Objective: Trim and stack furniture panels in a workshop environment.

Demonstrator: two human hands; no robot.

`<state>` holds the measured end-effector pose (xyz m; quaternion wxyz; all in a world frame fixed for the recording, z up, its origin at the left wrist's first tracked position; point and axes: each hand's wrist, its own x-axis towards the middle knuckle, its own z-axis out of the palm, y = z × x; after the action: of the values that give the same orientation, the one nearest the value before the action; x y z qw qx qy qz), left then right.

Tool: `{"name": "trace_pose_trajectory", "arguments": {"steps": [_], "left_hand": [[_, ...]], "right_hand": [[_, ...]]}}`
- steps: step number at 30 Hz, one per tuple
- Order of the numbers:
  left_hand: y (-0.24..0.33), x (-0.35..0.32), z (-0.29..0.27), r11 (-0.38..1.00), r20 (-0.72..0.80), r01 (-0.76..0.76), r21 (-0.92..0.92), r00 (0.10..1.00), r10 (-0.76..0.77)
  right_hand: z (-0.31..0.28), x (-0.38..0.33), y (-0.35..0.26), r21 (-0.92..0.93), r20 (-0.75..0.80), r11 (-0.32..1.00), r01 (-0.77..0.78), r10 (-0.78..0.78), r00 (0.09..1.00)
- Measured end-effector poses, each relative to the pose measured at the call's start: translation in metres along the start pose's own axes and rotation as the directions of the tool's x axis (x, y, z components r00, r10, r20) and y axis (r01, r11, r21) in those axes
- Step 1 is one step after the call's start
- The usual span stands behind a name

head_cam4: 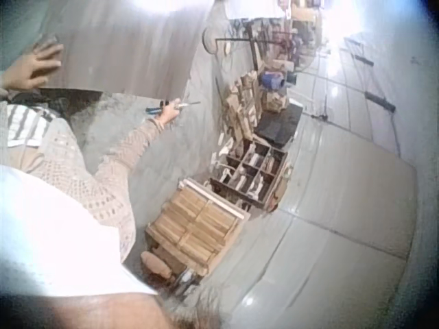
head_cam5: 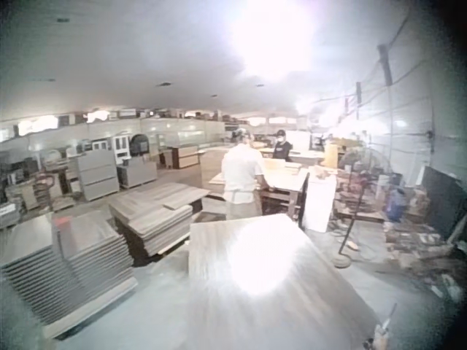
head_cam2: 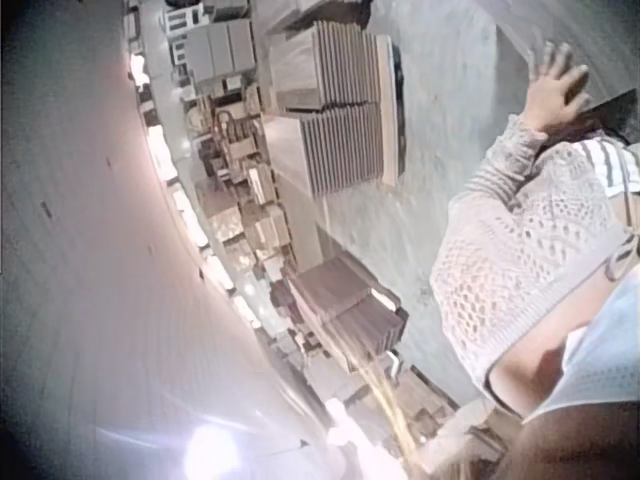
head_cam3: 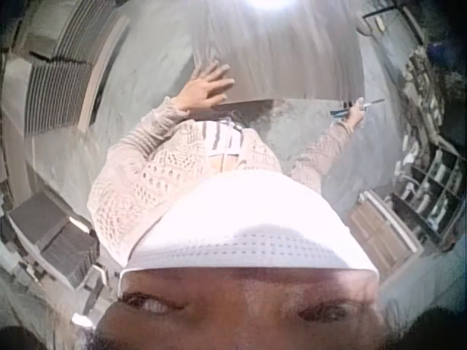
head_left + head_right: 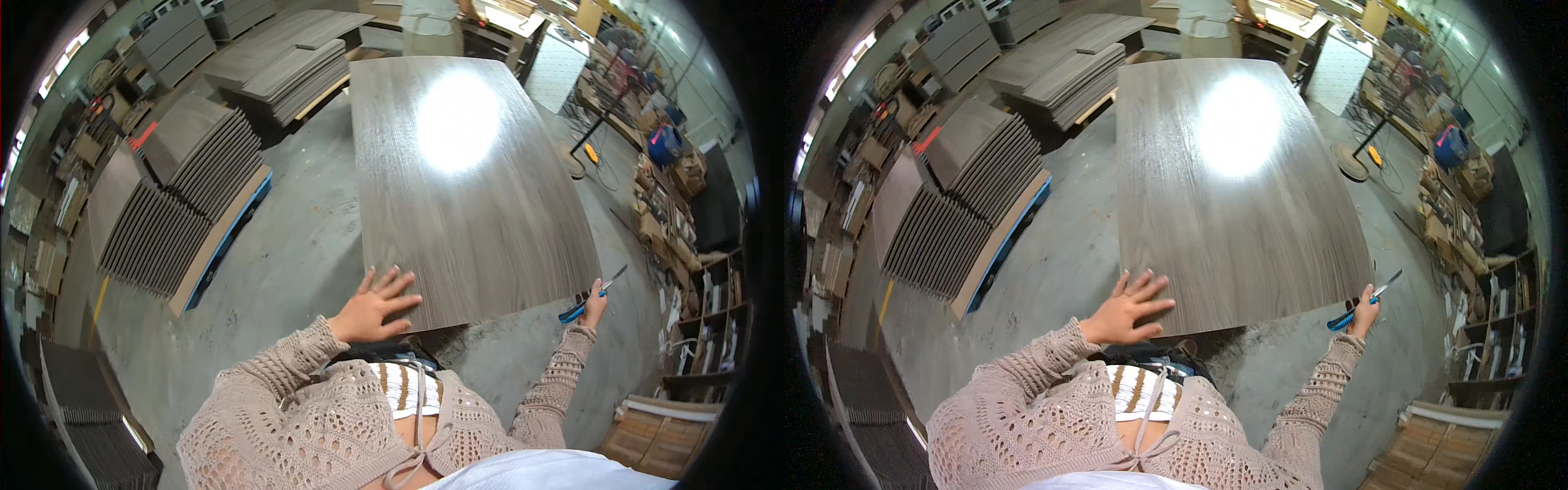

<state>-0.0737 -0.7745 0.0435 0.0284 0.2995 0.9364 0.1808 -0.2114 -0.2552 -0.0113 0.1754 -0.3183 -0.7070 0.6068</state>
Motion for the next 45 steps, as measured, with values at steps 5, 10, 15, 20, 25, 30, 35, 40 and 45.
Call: {"name": "trace_pose_trajectory", "arguments": {"steps": [5, 10, 15, 20, 25, 30, 35, 40, 45], "left_hand": [[-0.022, -0.01, 0.002, 0.8, -0.186, 0.448, -0.399, 0.815, -0.549], [-0.033, -0.008, 0.017, 0.148, 0.14, 0.316, -0.937, 0.73, -0.669], [-0.085, -0.022, -0.019, 0.224, 0.196, 0.479, -0.848, 0.678, -0.709], [-0.177, -0.025, -0.037, 0.547, -0.261, 0.524, -0.653, 0.522, -0.812], [-0.2, 0.004, -0.036, 0.536, -0.586, 0.782, -0.318, 0.282, -0.759], [-0.156, 0.048, -0.024, 0.694, -0.596, 0.678, -0.244, 0.46, -0.659], [-0.119, 0.104, -0.069, -0.308, -0.047, -0.606, -0.734, 0.497, -0.867], [-0.084, 0.121, -0.082, -0.589, 0.033, -0.64, -0.493, 0.663, -0.748], [-0.046, 0.14, -0.061, -0.736, -0.091, -0.486, -0.472, 0.857, -0.507]], "right_hand": [[0.004, 0.009, 0.023, 0.033, -0.038, 0.997, 0.066, -0.064, 0.997], [-0.008, -0.002, 0.017, -0.178, -0.101, 0.976, 0.122, -0.141, 0.985], [-0.017, -0.069, 0.024, -0.041, 0.031, 0.993, 0.114, -0.113, 0.993], [-0.019, -0.231, 0.016, 0.11, 0.179, 0.991, -0.08, 0.06, 0.982], [-0.009, -0.31, 0.009, 0.02, 0.458, 0.962, -0.274, 0.234, 0.857], [0.033, -0.299, -0.008, -0.286, 0.322, 0.917, 0.277, -0.18, 0.929], [0.053, -0.294, -0.031, -0.586, 0.342, 0.622, 0.519, -0.391, 0.855], [0.065, -0.285, -0.059, -0.524, 0.488, 0.594, 0.61, -0.377, 0.787], [0.112, -0.313, -0.11, 0.076, 0.832, 0.828, 0.556, -0.36, 0.422]]}}
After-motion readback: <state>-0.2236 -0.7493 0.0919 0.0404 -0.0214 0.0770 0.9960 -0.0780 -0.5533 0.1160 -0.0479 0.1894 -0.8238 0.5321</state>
